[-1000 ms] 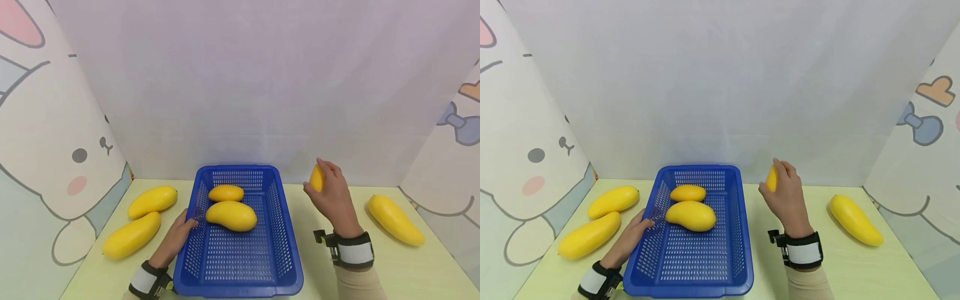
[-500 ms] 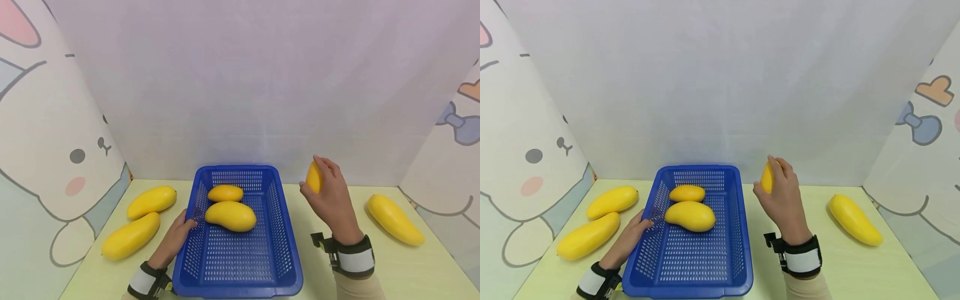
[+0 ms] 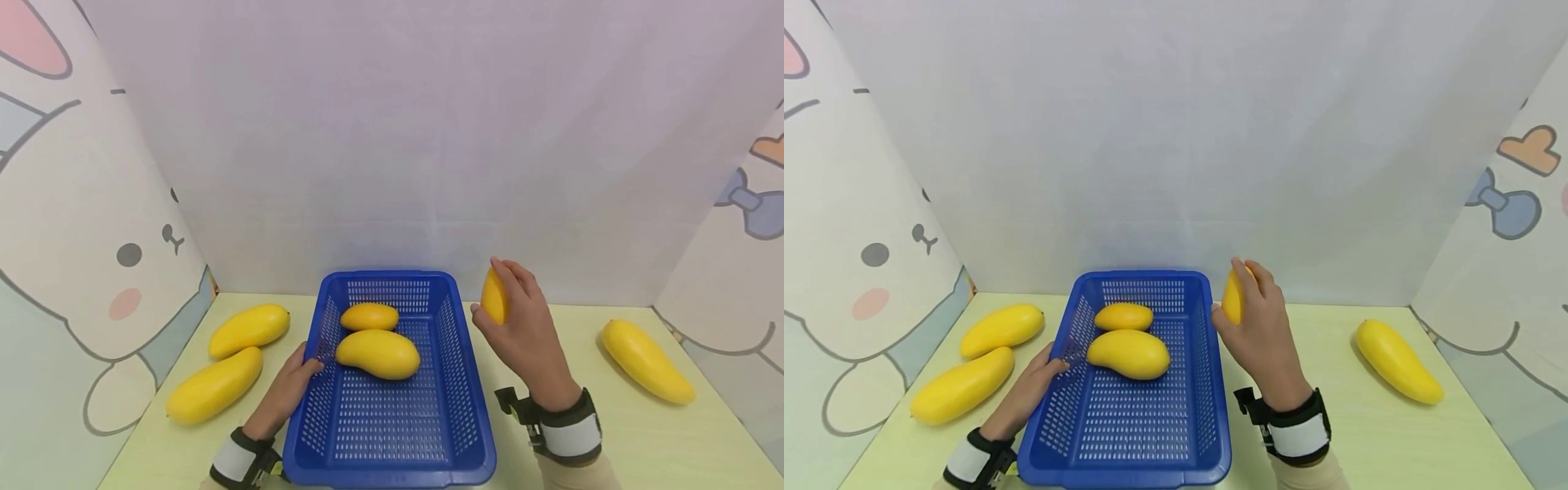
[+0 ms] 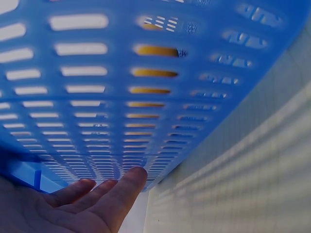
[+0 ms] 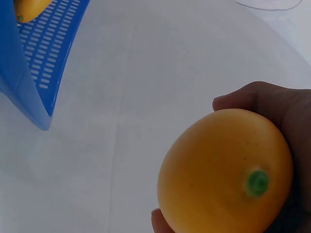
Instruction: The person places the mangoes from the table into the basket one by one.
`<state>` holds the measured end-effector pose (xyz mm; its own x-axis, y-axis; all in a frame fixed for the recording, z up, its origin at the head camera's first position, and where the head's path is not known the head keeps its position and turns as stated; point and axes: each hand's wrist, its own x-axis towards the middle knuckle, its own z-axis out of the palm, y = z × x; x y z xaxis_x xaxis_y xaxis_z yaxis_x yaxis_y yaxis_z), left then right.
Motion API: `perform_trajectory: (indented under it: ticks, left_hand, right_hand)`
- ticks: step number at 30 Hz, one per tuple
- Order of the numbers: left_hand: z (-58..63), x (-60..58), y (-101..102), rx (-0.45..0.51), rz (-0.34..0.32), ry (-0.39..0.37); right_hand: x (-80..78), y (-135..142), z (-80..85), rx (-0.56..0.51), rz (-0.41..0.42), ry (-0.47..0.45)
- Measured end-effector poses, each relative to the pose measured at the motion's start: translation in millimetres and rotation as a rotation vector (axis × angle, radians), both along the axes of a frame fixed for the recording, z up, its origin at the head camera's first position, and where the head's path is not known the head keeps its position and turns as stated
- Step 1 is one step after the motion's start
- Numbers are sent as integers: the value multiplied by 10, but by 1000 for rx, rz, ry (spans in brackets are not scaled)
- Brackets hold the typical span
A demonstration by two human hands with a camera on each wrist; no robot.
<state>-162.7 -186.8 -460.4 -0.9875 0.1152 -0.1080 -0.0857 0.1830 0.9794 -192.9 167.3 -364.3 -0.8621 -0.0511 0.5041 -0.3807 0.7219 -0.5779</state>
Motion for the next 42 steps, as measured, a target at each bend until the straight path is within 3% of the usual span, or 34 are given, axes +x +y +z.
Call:
perform_trajectory:
  ticks: [23,42]
  left_hand:
    - [11,37,-21,8,6,5]
    - [-2,-8,7,-17,4,2]
  right_hand:
    - [91,-288,44,10,93,20]
    - [104,-352,-29,41,119,-55]
